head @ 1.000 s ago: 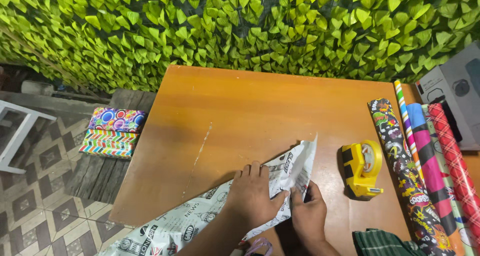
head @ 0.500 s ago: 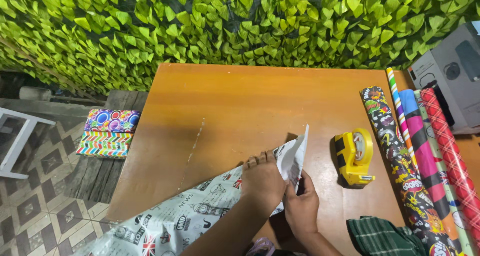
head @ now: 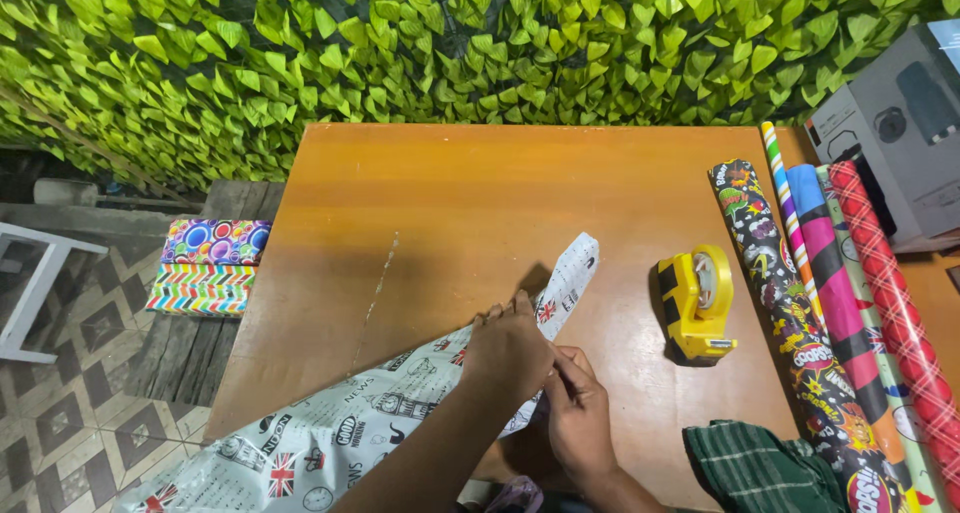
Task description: The person wraps a long cylindrical object with patterned wrapping paper on a wooden table. They fold the paper around the object, crease the edges, and secure the seam with clear tape from a yellow dispenser. The person then folds and tapes the ends to close the package.
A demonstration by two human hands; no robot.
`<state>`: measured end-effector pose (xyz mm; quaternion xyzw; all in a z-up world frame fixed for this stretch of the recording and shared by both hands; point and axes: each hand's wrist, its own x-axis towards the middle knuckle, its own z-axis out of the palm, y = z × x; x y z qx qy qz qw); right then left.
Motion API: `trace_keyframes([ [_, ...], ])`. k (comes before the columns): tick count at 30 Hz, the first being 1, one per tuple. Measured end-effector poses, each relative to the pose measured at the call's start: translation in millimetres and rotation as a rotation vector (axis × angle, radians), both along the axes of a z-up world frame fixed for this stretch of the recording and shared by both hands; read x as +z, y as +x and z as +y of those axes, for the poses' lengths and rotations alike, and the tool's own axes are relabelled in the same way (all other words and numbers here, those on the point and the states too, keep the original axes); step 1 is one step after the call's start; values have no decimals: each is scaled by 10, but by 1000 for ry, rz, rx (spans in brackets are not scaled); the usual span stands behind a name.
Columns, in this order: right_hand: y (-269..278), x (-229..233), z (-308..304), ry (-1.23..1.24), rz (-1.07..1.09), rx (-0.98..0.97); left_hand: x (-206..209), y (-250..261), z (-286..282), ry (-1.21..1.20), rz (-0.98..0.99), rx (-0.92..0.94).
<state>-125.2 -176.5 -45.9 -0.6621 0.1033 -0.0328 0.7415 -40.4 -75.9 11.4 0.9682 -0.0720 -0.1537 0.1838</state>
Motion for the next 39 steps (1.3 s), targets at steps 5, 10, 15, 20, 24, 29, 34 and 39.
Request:
trace_keyframes([
  [5, -126, 113, -48, 204, -40, 143, -1, 71, 42, -35, 19, 19],
  [10, -160, 146, 46, 155, -33, 184, 8, 110, 66, -60, 32, -2],
  [15, -171, 127, 152, 177, -45, 192, 195, 93, 82, 53, 35, 59],
  [20, -134, 131, 167, 15, -36, 185, 321, -92, 148, 182, 95, 58],
  [24, -123, 154, 154, 25, -2, 200, 210, -20, 184, 90, 62, 89],
  [29, -85, 209, 197, 146, 127, 200, 6, 92, 264, -7, 75, 100],
  [34, -45, 182, 146, 31, 112, 265, -95, 147, 316, -8, 110, 127],
  [39, -23, -98, 2, -27, 71, 295, 11, 307, 444, -18, 233, 140],
])
